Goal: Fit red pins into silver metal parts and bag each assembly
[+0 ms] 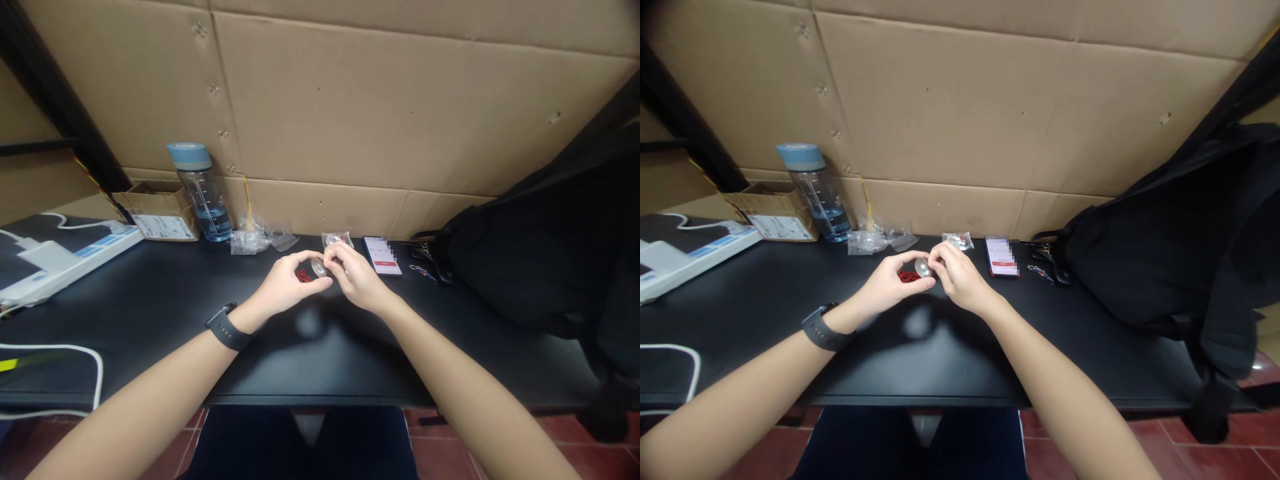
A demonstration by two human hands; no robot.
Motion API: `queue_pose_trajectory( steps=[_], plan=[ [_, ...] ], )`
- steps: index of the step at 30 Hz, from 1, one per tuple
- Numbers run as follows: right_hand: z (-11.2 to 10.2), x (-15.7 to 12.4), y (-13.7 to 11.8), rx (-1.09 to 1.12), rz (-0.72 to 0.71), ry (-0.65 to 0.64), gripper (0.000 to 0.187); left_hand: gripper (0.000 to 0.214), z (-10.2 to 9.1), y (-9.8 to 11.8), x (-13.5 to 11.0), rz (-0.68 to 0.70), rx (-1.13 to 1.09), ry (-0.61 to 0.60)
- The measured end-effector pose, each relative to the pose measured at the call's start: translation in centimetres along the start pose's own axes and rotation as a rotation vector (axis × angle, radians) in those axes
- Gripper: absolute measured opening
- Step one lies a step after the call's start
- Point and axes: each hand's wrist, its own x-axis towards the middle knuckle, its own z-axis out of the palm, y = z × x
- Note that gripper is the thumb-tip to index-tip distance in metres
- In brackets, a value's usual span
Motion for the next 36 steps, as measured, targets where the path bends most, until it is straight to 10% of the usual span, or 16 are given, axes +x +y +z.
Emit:
queue_pose_trajectory(
  steps=[9, 20, 26, 36],
  plan=[
    [-1.4, 0.1, 0.3, -0.085, -0.005, 0.017, 0.015, 0.039, -0.7, -0.5, 0.4, -0.019, 0.153, -0.12],
    [-1.8, -1.0, 1.5, -0.178, 0.061, -0.468, 0.012, 0.05, -1.2, -1.3, -0.4, 0.129, 0.58, -0.356],
    [-2.7, -1.0, 2.1, -0.17, 0.147, -0.602, 0.012, 0.043, -1.5, -2.9, 0.0, 0.122, 0.704, -0.23],
    [-3.8, -1.0, 4.6, -0.217, 0.203, -0.328, 0.015, 0.01, 0.2, -3.7, 0.4, 0.168, 0.702, -0.21]
  ],
)
